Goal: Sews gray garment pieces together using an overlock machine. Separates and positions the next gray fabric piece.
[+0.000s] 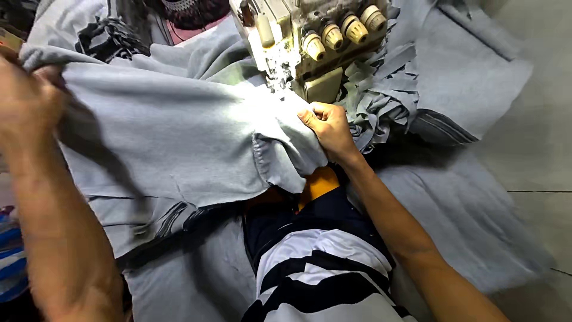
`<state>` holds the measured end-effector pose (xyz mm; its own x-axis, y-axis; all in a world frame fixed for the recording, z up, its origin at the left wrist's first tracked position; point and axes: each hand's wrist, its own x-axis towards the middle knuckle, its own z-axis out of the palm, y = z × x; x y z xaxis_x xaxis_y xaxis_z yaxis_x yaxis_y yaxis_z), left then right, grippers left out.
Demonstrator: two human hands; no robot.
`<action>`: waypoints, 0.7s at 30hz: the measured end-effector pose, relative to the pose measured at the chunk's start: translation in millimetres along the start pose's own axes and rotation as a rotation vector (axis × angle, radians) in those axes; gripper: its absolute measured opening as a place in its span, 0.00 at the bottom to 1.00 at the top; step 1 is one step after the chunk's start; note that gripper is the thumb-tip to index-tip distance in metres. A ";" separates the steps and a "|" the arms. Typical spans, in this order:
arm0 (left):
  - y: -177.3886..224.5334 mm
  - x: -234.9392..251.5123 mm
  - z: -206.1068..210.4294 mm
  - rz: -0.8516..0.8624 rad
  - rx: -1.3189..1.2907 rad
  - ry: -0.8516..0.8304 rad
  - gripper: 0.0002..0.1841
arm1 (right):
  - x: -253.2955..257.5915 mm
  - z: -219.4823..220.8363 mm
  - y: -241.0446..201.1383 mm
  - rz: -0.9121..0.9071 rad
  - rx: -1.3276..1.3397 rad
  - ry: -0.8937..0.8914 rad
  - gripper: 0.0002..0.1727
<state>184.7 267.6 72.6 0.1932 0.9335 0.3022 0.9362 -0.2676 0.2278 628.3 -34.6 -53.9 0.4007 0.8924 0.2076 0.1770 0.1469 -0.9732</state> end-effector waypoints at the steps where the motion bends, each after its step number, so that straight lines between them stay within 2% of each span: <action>1: 11.9 -3.4 -1.5 0.035 0.017 -0.006 0.37 | -1.0 -1.4 -0.3 0.003 -0.014 -0.011 0.16; 3: 79.8 -62.6 -14.3 0.045 -0.046 -0.070 0.36 | -8.2 -8.8 -4.3 0.036 -0.041 -0.044 0.16; 4: 119.5 -111.8 -18.9 0.018 -0.147 -0.187 0.34 | -14.9 -15.2 -8.4 0.075 -0.053 -0.073 0.17; 5: 144.0 -161.2 -14.1 0.000 -0.298 -0.384 0.32 | -20.6 -22.8 -12.7 0.124 -0.048 -0.114 0.19; 7: 155.1 -237.8 23.9 0.048 -0.658 -0.911 0.33 | -25.8 -37.8 -18.1 0.215 0.001 -0.188 0.23; 8: 157.8 -267.3 49.1 0.076 -0.837 -1.087 0.36 | -25.8 -45.4 -18.3 0.258 0.052 -0.225 0.24; 10: 165.5 -310.5 94.5 0.061 -1.168 -1.221 0.46 | -23.7 -57.7 -13.2 0.298 0.146 -0.291 0.21; 12: 177.1 -331.2 121.9 0.006 -1.427 -1.157 0.51 | -23.7 -64.8 -7.5 0.301 0.164 -0.318 0.15; 13: 185.5 -336.8 128.0 -0.058 -1.540 -1.064 0.50 | -24.9 -65.9 -5.9 0.295 0.154 -0.311 0.12; 14: 196.9 -341.3 128.2 -0.180 -1.622 -0.922 0.45 | -26.6 -65.9 -5.6 0.288 0.140 -0.296 0.10; 16: 224.3 -342.2 118.2 -0.489 -1.657 -0.504 0.23 | -29.7 -63.6 -8.1 0.259 0.106 -0.248 0.08; 17: 233.5 -337.3 111.0 -0.578 -1.603 -0.295 0.14 | -31.2 -62.9 -9.2 0.239 0.091 -0.225 0.07; 19: 230.3 -321.9 91.5 -0.547 -1.433 0.021 0.07 | -34.5 -61.3 -12.2 0.202 0.074 -0.192 0.06; 21: 207.8 -296.5 64.4 -0.432 -1.234 0.205 0.08 | -42.7 -57.2 -18.0 0.199 0.072 -0.169 0.04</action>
<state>340.9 -49.4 -29.2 -0.2006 0.9743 0.1021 0.0101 -0.1022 0.9947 659.4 -99.7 -39.6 0.2643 0.9644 -0.0025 0.0428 -0.0143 -0.9990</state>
